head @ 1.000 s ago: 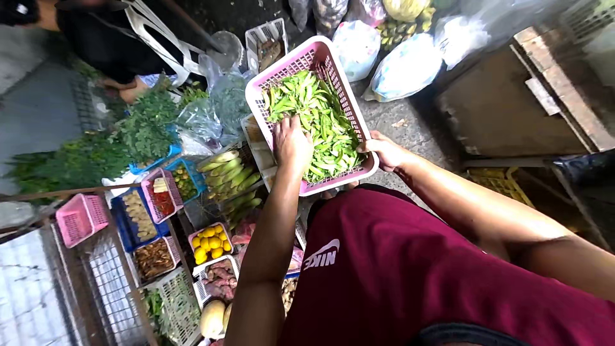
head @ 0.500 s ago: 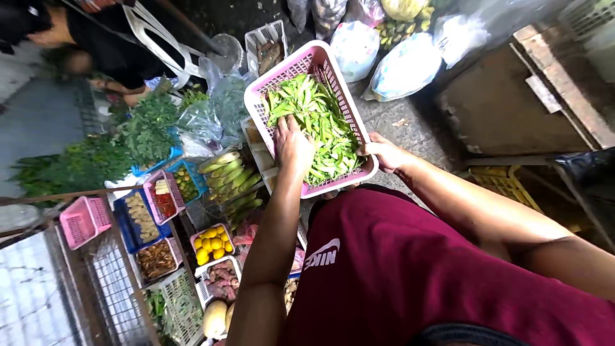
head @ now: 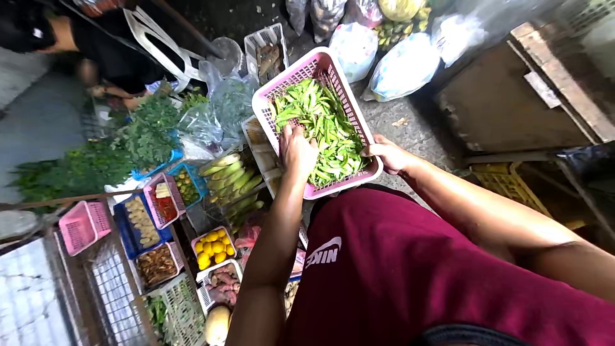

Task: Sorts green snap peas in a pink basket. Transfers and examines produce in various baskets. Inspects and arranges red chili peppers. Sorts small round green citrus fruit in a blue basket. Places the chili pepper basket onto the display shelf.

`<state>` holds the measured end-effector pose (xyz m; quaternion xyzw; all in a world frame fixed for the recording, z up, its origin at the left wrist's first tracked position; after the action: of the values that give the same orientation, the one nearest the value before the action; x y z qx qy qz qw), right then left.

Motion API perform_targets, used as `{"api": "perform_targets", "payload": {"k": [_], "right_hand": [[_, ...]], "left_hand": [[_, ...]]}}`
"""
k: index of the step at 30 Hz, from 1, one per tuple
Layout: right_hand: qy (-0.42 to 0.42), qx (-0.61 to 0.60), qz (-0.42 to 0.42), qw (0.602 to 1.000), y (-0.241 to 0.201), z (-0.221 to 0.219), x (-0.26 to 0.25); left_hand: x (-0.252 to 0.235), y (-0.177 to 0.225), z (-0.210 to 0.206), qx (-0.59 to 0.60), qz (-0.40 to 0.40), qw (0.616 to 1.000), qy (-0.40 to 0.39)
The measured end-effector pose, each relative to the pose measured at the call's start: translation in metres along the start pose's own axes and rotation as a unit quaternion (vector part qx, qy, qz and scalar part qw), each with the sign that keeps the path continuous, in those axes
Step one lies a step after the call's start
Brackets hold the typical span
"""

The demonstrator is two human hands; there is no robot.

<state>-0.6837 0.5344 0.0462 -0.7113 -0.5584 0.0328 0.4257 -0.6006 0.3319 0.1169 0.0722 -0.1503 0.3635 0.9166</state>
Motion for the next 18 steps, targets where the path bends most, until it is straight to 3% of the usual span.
{"api": "perform_targets", "payload": {"k": [10,14,18], "right_hand": [[0.051,0.022,0.018,0.998,0.032,-0.037,0.011],[0.064,0.025,0.026,0.997,0.047,-0.059,0.015],[0.091,0.011,0.025,0.995,0.064,-0.074,0.021]], "left_hand": [[-0.004,-0.033,-0.007,0.058,-0.034,0.997,0.031],[-0.002,-0.053,-0.010,0.071,-0.101,0.989,0.087],[0.010,-0.078,0.016,0.106,-0.145,0.978,0.106]]}}
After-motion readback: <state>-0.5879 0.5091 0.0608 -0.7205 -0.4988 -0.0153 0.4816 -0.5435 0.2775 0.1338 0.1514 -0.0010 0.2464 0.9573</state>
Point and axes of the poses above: each hand's wrist, its own x-axis away from the middle knuckle, its own z-axis out of the back of the hand, y = z × x, the point moved 6 cm from there along -x, towards the middle knuckle, and after that the axes turned 15 degrees about -x, right-handed, at the moved point
